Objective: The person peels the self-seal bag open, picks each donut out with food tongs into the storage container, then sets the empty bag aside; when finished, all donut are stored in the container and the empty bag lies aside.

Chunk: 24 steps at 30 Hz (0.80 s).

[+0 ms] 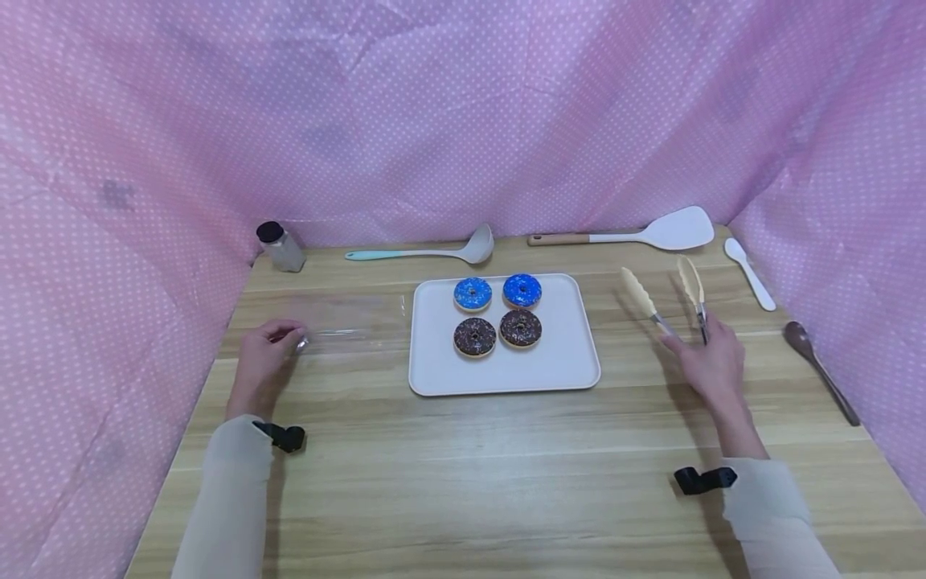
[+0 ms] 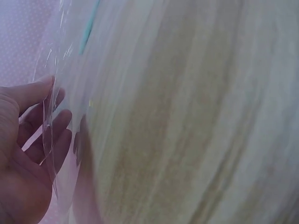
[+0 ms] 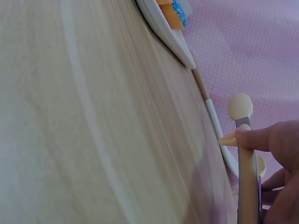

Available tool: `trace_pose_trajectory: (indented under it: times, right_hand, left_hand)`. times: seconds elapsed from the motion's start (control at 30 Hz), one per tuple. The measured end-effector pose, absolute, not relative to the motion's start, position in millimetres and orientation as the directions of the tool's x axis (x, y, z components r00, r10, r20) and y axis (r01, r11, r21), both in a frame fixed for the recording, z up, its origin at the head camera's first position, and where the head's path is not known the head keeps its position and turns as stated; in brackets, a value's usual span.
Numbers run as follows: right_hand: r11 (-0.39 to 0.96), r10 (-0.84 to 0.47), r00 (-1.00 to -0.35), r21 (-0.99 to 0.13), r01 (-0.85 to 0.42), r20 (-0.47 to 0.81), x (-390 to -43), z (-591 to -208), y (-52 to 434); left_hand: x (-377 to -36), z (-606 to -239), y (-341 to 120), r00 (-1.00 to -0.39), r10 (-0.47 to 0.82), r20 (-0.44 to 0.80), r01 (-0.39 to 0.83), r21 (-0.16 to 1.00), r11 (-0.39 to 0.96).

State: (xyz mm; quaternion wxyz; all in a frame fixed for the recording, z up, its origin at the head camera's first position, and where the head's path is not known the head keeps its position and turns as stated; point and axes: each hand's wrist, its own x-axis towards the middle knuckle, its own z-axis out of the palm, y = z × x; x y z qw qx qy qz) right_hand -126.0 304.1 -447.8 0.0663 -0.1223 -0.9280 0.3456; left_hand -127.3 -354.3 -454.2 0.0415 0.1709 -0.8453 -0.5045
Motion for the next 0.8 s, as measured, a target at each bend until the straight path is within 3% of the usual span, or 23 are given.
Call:
trace_pose_trajectory:
  times: [0.3, 0.63, 0.8]
  right_hand:
    - [0.676, 0.324, -0.934, -0.653, 0.341, -0.152, -122.3, -452.2, 310.1]
    - [0.694, 0.348, -0.926, -0.623, 0.362, -0.15, -125.1, -452.5, 308.0]
    - [0.717, 0.338, -0.93, -0.602, 0.352, -0.141, -123.9, -451.9, 305.5]
  left_hand:
    - [-128.1, -453.4, -356.1, -0.958, -0.28, -0.068, -0.209, 0.834, 0.512]
    - [-132.6, -456.6, -357.6, -0.982, -0.184, 0.033, -0.107, 0.709, 0.697]
    - [-134.2, -457.7, -357.0, -0.991, -0.13, 0.037, -0.069, 0.688, 0.723]
